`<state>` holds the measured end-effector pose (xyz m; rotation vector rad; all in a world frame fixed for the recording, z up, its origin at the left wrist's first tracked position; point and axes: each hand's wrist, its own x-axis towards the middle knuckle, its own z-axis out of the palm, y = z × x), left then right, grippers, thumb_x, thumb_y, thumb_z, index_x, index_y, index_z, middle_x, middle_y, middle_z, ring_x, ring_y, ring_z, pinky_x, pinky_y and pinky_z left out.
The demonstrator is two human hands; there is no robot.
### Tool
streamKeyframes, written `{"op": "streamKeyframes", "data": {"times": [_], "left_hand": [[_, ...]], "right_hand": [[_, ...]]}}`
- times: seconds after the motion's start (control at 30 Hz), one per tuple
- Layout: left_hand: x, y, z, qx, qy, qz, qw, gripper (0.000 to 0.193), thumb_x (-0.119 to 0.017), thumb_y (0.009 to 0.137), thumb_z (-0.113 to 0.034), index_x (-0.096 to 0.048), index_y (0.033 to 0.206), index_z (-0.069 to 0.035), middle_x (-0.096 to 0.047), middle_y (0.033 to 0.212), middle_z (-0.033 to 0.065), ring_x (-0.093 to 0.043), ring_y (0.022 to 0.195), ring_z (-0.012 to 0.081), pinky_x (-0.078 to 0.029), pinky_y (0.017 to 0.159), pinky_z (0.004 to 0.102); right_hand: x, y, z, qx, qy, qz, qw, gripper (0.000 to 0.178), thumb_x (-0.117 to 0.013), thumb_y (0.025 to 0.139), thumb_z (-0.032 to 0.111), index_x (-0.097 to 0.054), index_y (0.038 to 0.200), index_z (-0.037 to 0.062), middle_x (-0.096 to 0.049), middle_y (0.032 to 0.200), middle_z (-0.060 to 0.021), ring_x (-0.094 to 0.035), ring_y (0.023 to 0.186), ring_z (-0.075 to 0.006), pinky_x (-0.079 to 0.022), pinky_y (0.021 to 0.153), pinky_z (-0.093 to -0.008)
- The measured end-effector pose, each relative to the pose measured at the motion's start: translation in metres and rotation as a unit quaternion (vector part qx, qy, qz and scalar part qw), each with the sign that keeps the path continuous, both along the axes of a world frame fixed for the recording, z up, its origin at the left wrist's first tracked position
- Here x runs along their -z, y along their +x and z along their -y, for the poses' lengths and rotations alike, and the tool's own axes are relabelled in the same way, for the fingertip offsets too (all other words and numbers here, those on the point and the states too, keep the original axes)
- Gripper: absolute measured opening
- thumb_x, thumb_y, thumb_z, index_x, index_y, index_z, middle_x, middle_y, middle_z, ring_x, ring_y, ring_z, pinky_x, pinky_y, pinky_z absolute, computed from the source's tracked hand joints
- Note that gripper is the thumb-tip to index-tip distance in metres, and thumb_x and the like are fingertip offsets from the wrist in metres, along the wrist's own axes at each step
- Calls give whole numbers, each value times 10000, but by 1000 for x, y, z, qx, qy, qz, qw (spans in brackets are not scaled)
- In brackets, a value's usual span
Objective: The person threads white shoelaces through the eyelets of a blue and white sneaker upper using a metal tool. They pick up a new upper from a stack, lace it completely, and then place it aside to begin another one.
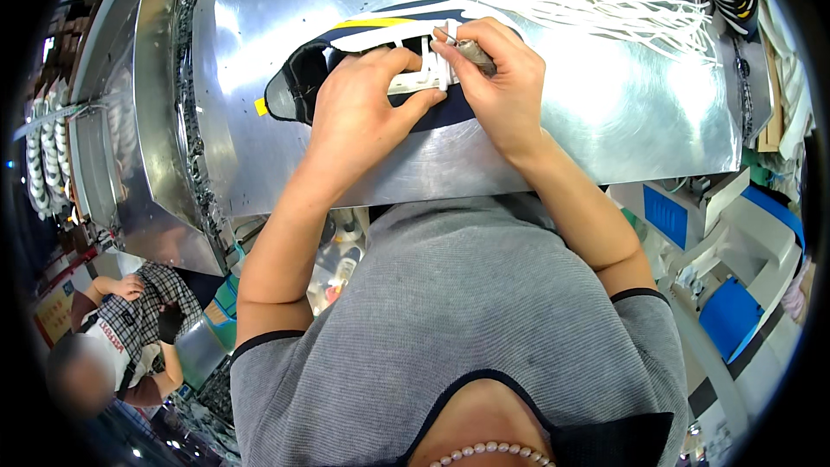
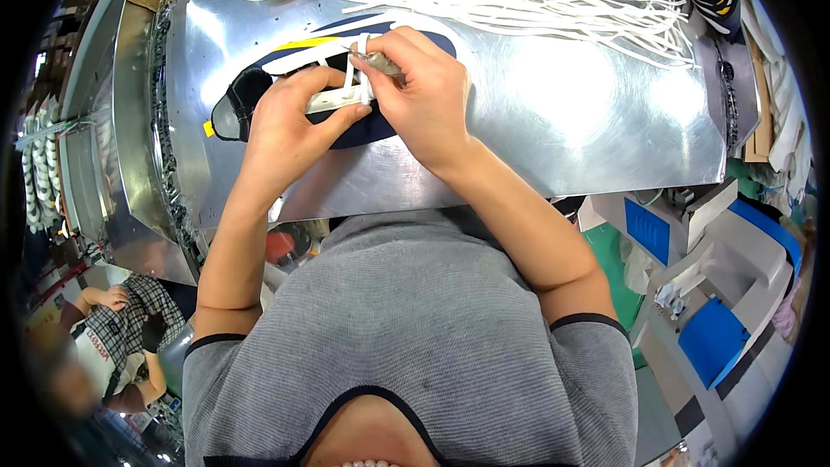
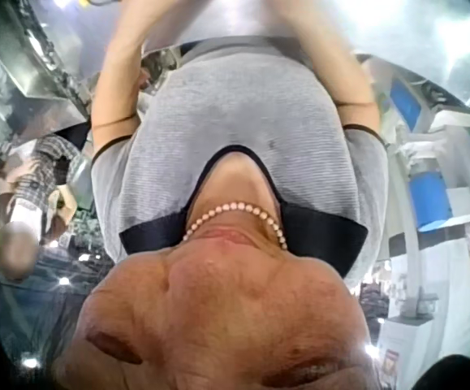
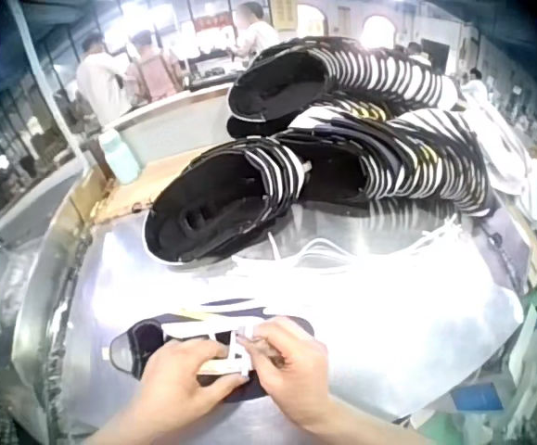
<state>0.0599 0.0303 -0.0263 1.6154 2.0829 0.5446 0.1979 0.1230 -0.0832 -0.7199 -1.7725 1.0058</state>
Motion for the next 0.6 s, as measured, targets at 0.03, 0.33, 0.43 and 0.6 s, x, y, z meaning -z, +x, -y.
{"op": "streamKeyframes", "data": {"times": [0.03,0.33,0.43,0.6], "left_hand": [[0,-1,0,16,17,-3,1000,403,-803,798,-257,-686,1074,13,-709,1048,151,-673,961,309,-511,859,361],[8,-2,-3,2,34,20,999,332,-797,796,-222,-680,1017,-3,-719,974,144,-694,895,311,-527,784,362],[7,3,-2,-2,62,-34,998,318,-788,792,-252,-680,968,-10,-712,919,149,-689,840,331,-531,744,388],[6,2,-1,32,102,-59,992,333,-773,800,-300,-693,969,-24,-709,905,153,-681,846,340,-530,756,410]], "right_hand": [[-1,-1,-1,6,18,6,1000,109,-772,810,37,-690,882,37,-623,760,-59,-589,581,-139,-458,514,-257],[5,1,-3,-2,56,-2,998,142,-776,790,5,-687,891,51,-618,774,-62,-577,573,-148,-443,496,-264],[4,0,-2,9,42,-1,999,130,-774,797,13,-680,883,38,-610,764,-62,-564,572,-149,-435,500,-270],[2,2,-2,6,-4,10,1000,115,-772,809,26,-668,858,22,-599,750,-56,-558,584,-142,-432,510,-274]]}}
